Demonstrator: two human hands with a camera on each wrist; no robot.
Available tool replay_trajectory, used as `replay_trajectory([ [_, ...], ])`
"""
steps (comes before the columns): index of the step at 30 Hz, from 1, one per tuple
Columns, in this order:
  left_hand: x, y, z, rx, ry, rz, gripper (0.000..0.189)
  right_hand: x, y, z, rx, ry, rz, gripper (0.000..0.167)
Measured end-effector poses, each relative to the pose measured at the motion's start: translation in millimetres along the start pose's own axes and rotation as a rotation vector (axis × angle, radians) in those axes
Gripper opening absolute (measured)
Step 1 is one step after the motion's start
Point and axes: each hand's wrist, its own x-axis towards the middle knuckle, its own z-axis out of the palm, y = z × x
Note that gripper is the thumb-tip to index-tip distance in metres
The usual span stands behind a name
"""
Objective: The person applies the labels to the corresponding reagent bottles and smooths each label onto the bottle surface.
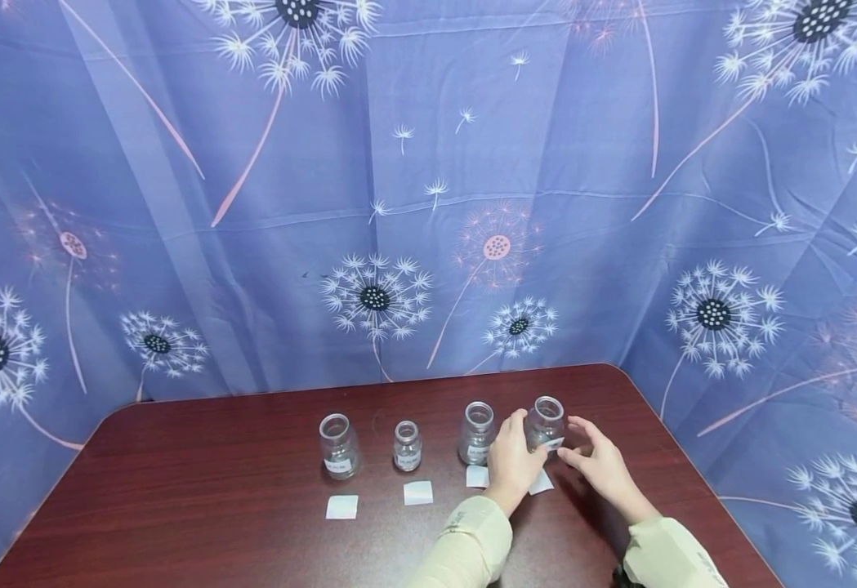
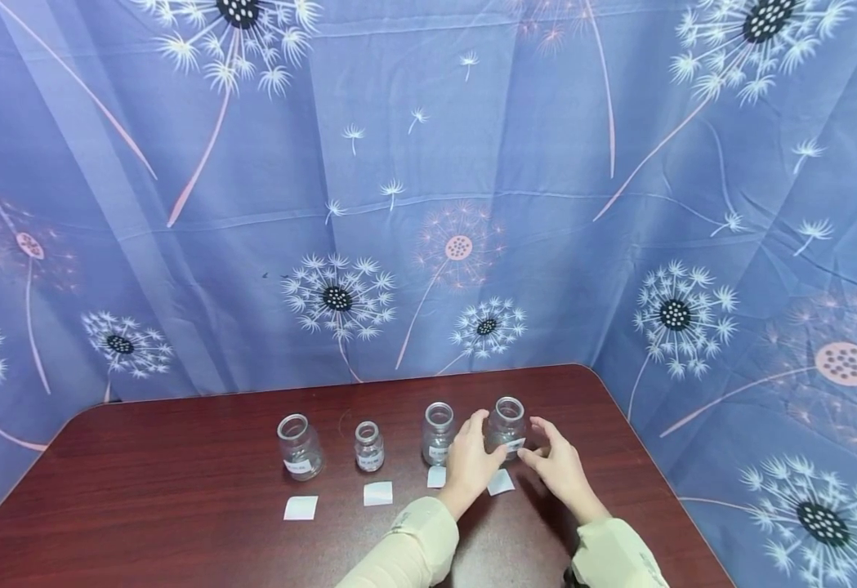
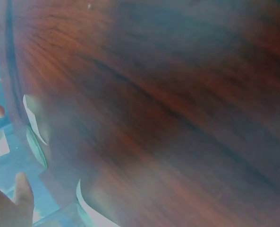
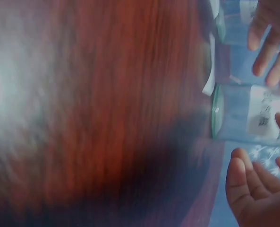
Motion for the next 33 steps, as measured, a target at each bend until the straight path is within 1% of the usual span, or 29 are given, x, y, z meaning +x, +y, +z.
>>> replay_trajectory([
  [3, 2.3, -0.2, -0.2, 0.003, -0.054, 0.048, 0.066, 5.7, 4, 0, 0.02, -0.026, -0.028, 0.053],
  [7, 3.9, -0.9, -0.8, 0.028, -0.123, 0.084, 0.072, 9.7, 6, 2, 0.013, -0.049, -0.063, 0.055],
  [11, 4.8, -2.2, -0.4, 0.057, -0.14, 0.119, 0.07, 12.9, 7, 4, -0.001, -0.048, -0.107, 0.057],
  [14, 5.4, -3.3, 0.5, 0.061, -0.133, 0.133, 0.066, 15.0, 9, 6, -0.02, -0.037, -0.141, 0.057],
  [19, 7.4, -4.0, 1.9, 0.047, -0.127, 0.13, 0.061, 16.3, 14, 9, -0.077, 0.0, -0.184, 0.055],
  [21, 8.3, -3.8, 2.1, 0.038, -0.11, 0.135, 0.058, 16.4, 15, 9, -0.098, 0.01, -0.188, 0.054],
  [25, 9.1, -2.1, 1.1, 0.049, -0.097, 0.124, 0.054, 17.1, 17, 11, -0.143, 0.019, -0.188, 0.056],
  [30, 10.1, 0.3, 0.4, 0.107, -0.119, 0.073, 0.054, 18.1, 18, 13, -0.207, 0.016, -0.196, 0.061],
  [33, 11.3, 1.2, 1.7, 0.138, -0.121, 0.057, 0.054, 18.4, 17, 13, -0.228, 0.011, -0.197, 0.064],
])
